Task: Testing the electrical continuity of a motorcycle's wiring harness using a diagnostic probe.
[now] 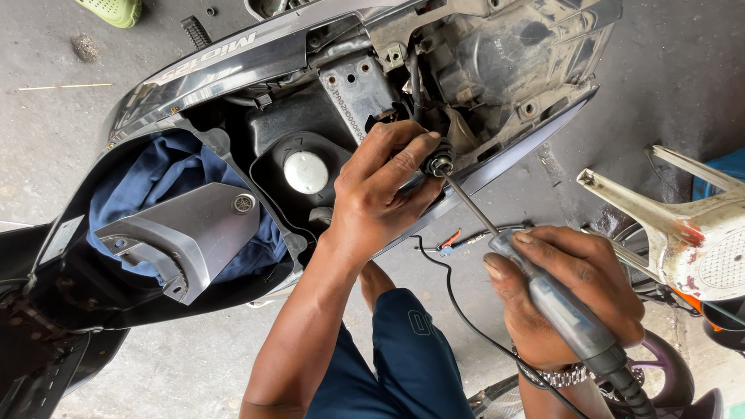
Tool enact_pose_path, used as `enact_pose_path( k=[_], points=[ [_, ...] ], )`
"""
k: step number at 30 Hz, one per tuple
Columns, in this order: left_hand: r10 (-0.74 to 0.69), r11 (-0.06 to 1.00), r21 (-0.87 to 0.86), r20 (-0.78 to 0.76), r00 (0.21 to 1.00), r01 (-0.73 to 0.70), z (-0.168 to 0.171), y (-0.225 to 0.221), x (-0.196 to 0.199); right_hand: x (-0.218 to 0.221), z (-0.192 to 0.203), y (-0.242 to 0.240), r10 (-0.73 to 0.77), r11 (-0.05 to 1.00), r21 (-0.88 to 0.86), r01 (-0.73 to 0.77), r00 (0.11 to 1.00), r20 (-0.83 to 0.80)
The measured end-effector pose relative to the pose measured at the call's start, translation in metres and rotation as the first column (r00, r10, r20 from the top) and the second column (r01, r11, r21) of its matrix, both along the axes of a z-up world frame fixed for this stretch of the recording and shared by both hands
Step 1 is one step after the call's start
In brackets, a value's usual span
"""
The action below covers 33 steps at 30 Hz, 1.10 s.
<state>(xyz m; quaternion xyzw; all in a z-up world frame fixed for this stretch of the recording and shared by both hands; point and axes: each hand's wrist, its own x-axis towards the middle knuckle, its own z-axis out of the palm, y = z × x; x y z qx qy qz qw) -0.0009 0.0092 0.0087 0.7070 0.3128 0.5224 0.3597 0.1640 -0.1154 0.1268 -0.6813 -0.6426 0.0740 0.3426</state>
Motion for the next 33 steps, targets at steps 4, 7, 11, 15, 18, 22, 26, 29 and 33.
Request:
enact_pose_path(
  k=[4, 7, 11, 15, 18, 22, 26, 29, 33],
  points=[
    [0.009, 1.000, 0.004, -0.005, 1.000, -0.009, 0.001, -0.001, 0.001, -0.002, 0.002, 0.003, 0.004, 1.000, 0.022, -0.004, 1.000, 0.008],
    [0.006, 1.000, 0.006, 0.008, 1.000, -0.006, 0.001, 0.000, 0.002, -0.002, 0.003, 0.004, -0.002, 1.000, 0.007, 0.002, 1.000, 0.009],
    [0.010, 1.000, 0.011, 0.005, 1.000, -0.010, 0.002, 0.000, 0.003, -0.004, 0.005, 0.007, -0.007, 1.000, 0.027, 0.007, 1.000, 0.011],
    [0.000, 1.000, 0.005, 0.017, 1.000, 0.000, 0.001, 0.001, 0.003, -0.002, 0.003, 0.005, -0.004, 1.000, 0.024, 0.004, 1.000, 0.028],
    [0.012, 0.999, -0.044, -0.001, 1.000, -0.012, 0.001, -0.001, 0.003, -0.006, 0.007, 0.011, -0.002, 0.999, 0.032, 0.001, 1.000, 0.026],
    [0.020, 0.997, -0.075, 0.007, 1.000, -0.019, -0.001, -0.006, 0.004, -0.008, 0.015, 0.010, -0.014, 1.000, 0.004, 0.014, 1.000, 0.023],
    [0.039, 0.995, -0.096, 0.007, 0.999, -0.038, 0.002, -0.005, 0.004, -0.005, 0.015, 0.004, -0.027, 0.999, 0.032, 0.026, 1.000, 0.016],
    [0.042, 0.995, -0.085, -0.002, 0.999, -0.042, 0.005, -0.004, 0.006, -0.005, 0.015, 0.005, -0.047, 0.998, 0.034, 0.046, 0.998, 0.032],
    [0.038, 0.997, -0.071, -0.006, 0.999, -0.039, 0.003, -0.004, 0.006, -0.007, 0.012, 0.004, -0.059, 0.998, 0.000, 0.059, 0.998, 0.018]
  ],
)
